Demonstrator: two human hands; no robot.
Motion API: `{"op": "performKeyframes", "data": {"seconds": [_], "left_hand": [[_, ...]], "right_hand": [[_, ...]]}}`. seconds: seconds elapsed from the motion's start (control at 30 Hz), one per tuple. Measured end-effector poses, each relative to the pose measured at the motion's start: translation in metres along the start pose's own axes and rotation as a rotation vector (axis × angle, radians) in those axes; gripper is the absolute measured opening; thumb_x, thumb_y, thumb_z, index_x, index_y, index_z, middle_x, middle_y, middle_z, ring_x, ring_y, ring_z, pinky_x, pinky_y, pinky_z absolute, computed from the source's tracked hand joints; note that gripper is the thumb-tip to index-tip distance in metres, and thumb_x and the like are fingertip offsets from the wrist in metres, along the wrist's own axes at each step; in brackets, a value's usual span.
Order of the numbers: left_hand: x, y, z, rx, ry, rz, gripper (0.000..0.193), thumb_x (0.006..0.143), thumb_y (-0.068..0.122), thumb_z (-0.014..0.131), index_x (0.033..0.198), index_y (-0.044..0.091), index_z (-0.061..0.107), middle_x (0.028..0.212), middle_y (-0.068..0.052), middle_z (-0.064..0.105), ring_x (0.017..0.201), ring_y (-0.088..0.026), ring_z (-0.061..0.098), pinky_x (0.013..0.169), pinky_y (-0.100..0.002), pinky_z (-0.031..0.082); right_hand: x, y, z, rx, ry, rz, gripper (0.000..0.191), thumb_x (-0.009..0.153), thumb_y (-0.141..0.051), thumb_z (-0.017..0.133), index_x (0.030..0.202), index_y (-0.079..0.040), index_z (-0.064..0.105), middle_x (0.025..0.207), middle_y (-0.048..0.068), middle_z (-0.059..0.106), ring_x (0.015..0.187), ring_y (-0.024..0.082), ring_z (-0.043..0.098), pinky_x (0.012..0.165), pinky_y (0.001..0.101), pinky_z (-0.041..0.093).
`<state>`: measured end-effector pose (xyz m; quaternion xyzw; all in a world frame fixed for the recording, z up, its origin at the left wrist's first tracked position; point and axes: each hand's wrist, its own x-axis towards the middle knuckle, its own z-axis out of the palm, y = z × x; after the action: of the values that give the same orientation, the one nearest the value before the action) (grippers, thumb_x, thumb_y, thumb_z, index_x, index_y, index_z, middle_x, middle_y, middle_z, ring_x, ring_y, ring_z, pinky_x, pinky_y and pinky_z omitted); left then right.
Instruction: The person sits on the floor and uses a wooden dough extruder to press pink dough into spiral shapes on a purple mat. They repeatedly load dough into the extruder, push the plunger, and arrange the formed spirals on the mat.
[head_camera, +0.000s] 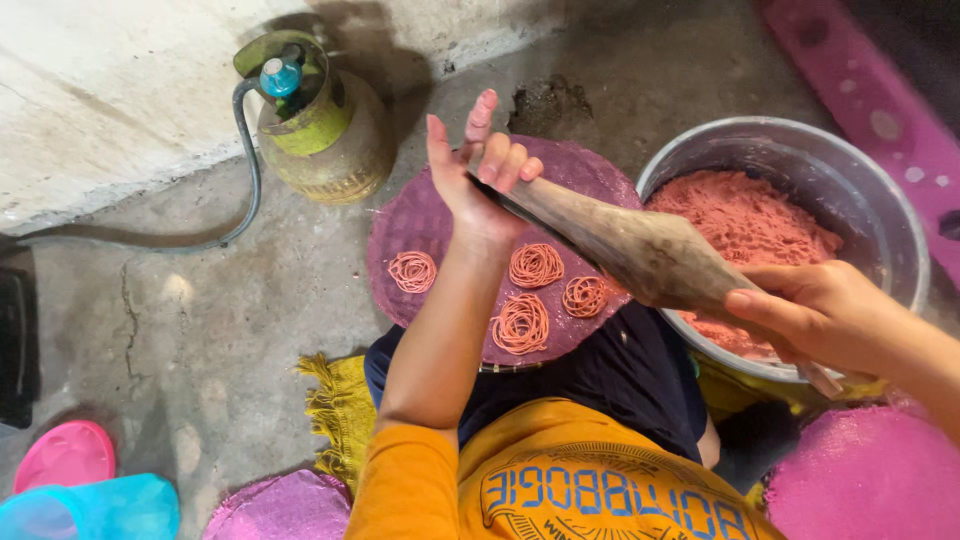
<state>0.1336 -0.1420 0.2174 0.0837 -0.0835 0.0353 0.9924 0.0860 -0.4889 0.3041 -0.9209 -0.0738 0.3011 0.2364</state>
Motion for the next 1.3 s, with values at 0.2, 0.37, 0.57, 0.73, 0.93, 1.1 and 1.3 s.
{"op": "performKeyframes", "data": {"seconds": [0.2,0.37,0.57,0.73,0.93,1.1,1.3], "left_hand": [[-0.016,0.035,0.017,0.087,0.039,0.048,0.065,0.101,0.071,0.045,0.116,0.012,0.071,0.054,0.005,0.032,0.050,-0.012,0.032,0.062,-0.033,0.038],[-0.037,0.020,0.018,0.091,0.212,0.036,0.062,0.101,0.070,0.042,0.098,0.013,0.066,0.049,0.004,0.031,0.044,-0.013,0.030,0.055,-0.033,0.037],[-0.024,-0.021,0.016,0.060,0.233,0.000,0.060,0.103,0.066,0.037,0.091,0.013,0.061,0.048,0.004,0.028,0.043,-0.014,0.029,0.053,-0.034,0.035],[-0.008,-0.030,0.011,0.039,0.030,-0.096,0.071,0.101,0.072,0.031,0.101,0.011,0.068,0.055,0.001,0.044,0.054,-0.015,0.040,0.064,-0.034,0.040],[-0.012,-0.082,-0.072,0.831,0.173,-0.715,0.088,0.101,0.070,0.020,0.137,0.001,0.061,0.120,-0.012,0.068,0.101,-0.022,0.054,0.092,-0.038,0.042],[-0.027,-0.128,-0.161,1.187,0.123,-0.743,0.056,0.104,0.039,0.042,0.144,0.000,0.053,0.141,-0.009,0.061,0.131,-0.021,0.056,0.113,-0.042,0.042],[-0.029,-0.112,-0.145,1.165,0.031,-0.781,0.083,0.106,0.061,0.026,0.124,-0.007,0.069,0.109,-0.016,0.077,0.120,-0.025,0.063,0.113,-0.041,0.035]], "right_hand": [[0.003,-0.026,0.021,0.111,-0.075,-0.116,0.043,0.092,-0.050,0.065,0.109,-0.013,0.080,0.057,0.005,0.066,0.046,0.016,0.062,0.048,0.0361,0.053],[-0.007,-0.011,0.029,0.140,-0.147,0.000,0.041,0.094,-0.052,0.065,0.123,-0.025,0.078,0.052,0.007,0.060,0.043,0.017,0.057,0.046,0.0369,0.050],[-0.004,0.032,0.034,0.051,-0.077,-0.018,0.039,0.097,-0.049,0.063,0.120,-0.023,0.080,0.054,0.006,0.059,0.043,0.016,0.059,0.044,0.0349,0.053],[0.005,0.061,0.038,0.245,-0.087,-0.027,0.036,0.096,-0.044,0.060,0.102,-0.010,0.072,0.049,0.007,0.059,0.040,0.017,0.057,0.041,0.0353,0.048],[0.016,0.077,0.041,0.458,-0.104,-0.049,0.031,0.097,-0.036,0.061,0.094,-0.005,0.063,0.051,0.005,0.055,0.039,0.015,0.050,0.037,0.0342,0.038],[0.024,0.081,0.042,0.433,-0.029,-0.159,0.027,0.096,-0.032,0.063,0.098,-0.006,0.066,0.059,0.002,0.059,0.047,0.010,0.052,0.041,0.0303,0.041],[0.031,0.087,0.041,0.468,0.066,-0.109,0.031,0.097,-0.028,0.062,0.119,-0.009,0.072,0.063,0.002,0.063,0.052,0.010,0.055,0.047,0.0287,0.045]]}}
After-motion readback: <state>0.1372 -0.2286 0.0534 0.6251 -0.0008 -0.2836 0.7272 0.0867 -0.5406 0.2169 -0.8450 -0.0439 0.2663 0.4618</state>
